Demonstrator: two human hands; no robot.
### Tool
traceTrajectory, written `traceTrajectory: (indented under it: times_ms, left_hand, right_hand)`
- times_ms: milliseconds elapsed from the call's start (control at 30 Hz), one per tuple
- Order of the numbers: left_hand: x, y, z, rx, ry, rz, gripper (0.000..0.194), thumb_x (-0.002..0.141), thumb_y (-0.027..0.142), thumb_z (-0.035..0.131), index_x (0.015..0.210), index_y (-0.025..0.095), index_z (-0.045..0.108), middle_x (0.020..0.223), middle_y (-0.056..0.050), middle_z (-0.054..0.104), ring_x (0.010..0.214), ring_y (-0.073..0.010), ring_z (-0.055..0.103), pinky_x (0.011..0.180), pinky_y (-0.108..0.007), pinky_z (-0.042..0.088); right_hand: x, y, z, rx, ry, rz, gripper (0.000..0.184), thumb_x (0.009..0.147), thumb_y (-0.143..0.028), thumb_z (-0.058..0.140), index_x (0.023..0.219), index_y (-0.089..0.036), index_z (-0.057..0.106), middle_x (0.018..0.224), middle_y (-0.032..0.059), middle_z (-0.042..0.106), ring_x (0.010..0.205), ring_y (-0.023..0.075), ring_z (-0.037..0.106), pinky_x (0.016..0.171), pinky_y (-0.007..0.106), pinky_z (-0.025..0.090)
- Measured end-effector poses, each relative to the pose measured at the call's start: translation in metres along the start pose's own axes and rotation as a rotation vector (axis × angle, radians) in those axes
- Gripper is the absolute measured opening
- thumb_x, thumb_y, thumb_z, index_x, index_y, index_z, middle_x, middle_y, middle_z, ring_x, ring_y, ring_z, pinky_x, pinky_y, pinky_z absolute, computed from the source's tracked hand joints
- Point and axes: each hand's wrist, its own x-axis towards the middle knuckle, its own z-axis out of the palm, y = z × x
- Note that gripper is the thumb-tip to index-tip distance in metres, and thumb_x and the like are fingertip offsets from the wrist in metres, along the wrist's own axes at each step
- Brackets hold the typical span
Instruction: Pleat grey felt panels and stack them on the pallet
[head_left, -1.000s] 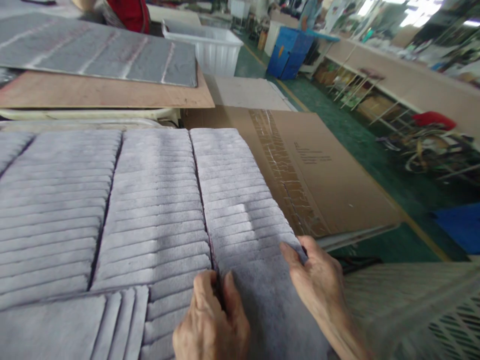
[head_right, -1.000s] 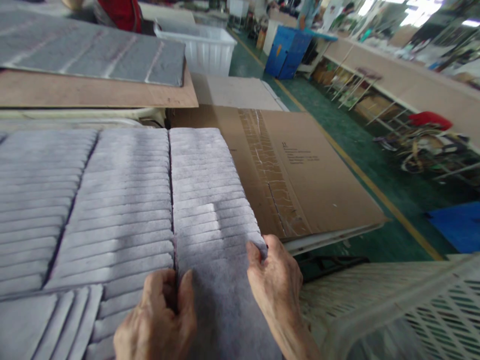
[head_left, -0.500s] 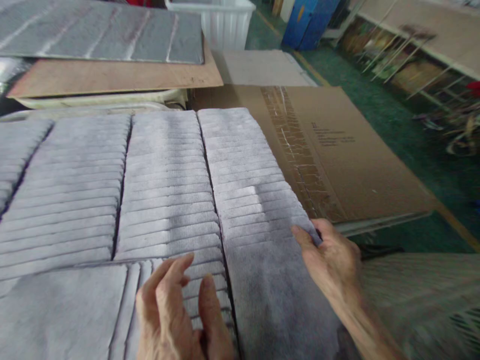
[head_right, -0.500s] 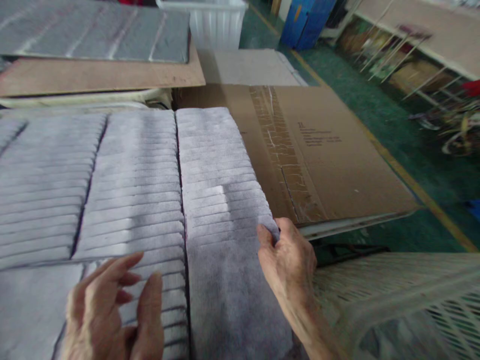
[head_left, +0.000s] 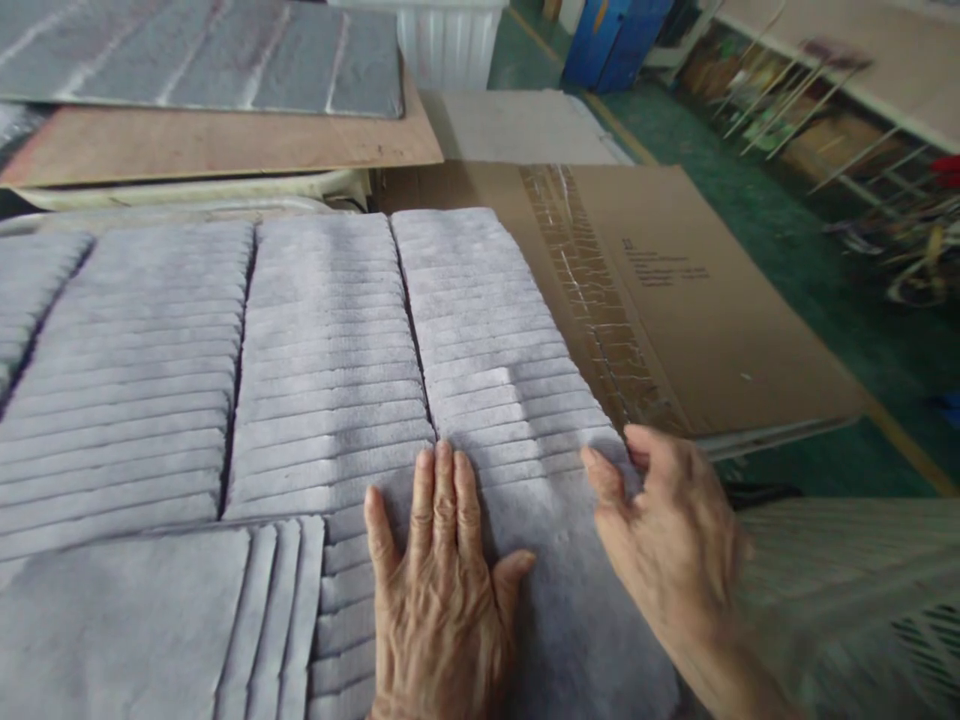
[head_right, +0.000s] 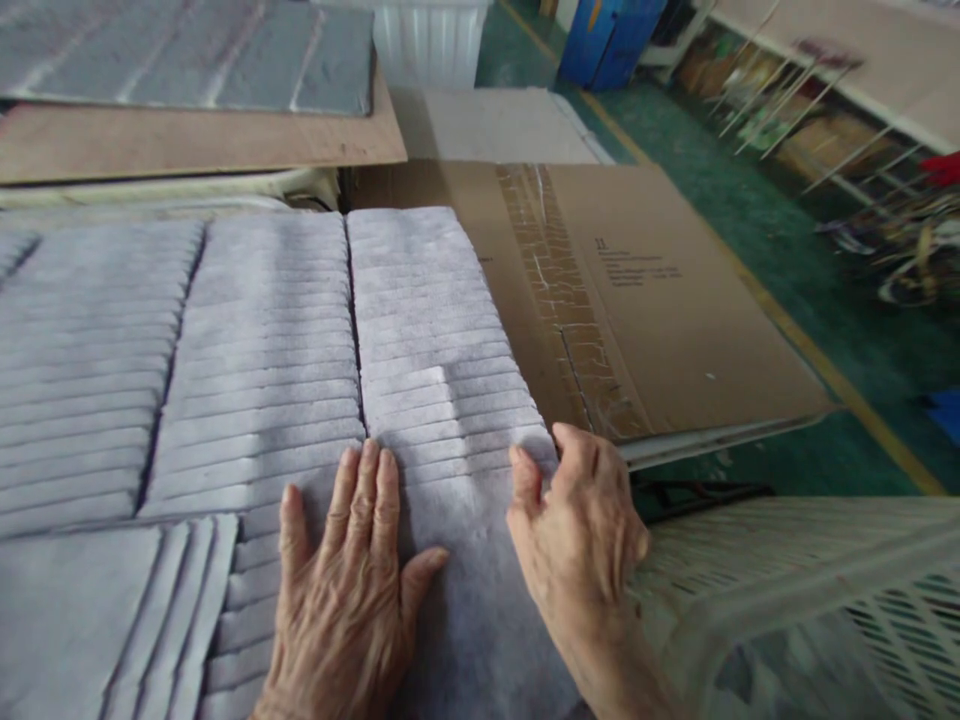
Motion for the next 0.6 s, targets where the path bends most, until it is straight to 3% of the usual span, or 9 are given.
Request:
traceTrajectory:
  times_ms: [100,233,367,467,600]
  left_hand:
    - [-0.001,-0.003,0.002,0.005,0.017,0.021,0.066,0.089,0.042,0.037,0.142,0.006,0.021,0.145,-0.016,0.033,0.136,-0.0288,0.026,0.113,-0.054,0.007]
    - [-0.002,-0.014,0.000,-0.012,0.013,0.074,0.060,0.090,0.031,0.038,0.142,0.009,0.020,0.148,-0.013,0.029,0.139,-0.0229,0.020,0.115,-0.045,0.007]
    - [0.001,-0.023,-0.006,-0.012,0.043,-0.006,0.061,0.090,0.028,0.037,0.144,0.009,0.014,0.150,-0.015,0.023,0.140,-0.0235,0.013,0.114,-0.046,0.011]
    - [0.005,-0.025,-0.007,0.015,0.054,-0.108,0.064,0.091,0.034,0.035,0.144,0.008,0.011,0.147,-0.018,0.029,0.139,-0.0273,0.017,0.111,-0.054,0.015]
    - [0.007,-0.023,-0.001,0.039,0.051,-0.121,0.066,0.091,0.040,0.033,0.144,0.009,0.010,0.146,-0.019,0.030,0.138,-0.0299,0.021,0.110,-0.056,0.015]
  right_hand:
    - [-0.007,-0.007,-0.001,0.051,0.047,-0.305,0.047,0.093,-0.041,0.036,0.127,-0.009,0.044,0.129,0.0163,0.050,0.122,0.0309,0.042,0.096,0.045,0.039]
    - [-0.020,-0.016,0.008,0.118,-0.125,-0.571,0.052,0.094,-0.040,0.037,0.138,-0.012,0.033,0.146,0.0088,0.030,0.137,0.0313,0.016,0.107,0.050,0.028]
    - [-0.027,-0.020,0.015,0.098,-0.196,-0.620,0.053,0.094,-0.041,0.037,0.139,-0.014,0.033,0.149,0.0088,0.025,0.137,0.0337,0.013,0.106,0.057,0.024]
    - [-0.027,-0.020,0.014,0.090,-0.223,-0.613,0.053,0.093,-0.040,0.037,0.140,-0.014,0.033,0.150,0.0087,0.021,0.137,0.0342,0.011,0.106,0.058,0.023]
    - [-0.024,-0.024,0.008,0.078,-0.230,-0.613,0.054,0.093,-0.038,0.038,0.140,-0.012,0.032,0.150,0.0099,0.019,0.137,0.0348,0.011,0.107,0.059,0.022]
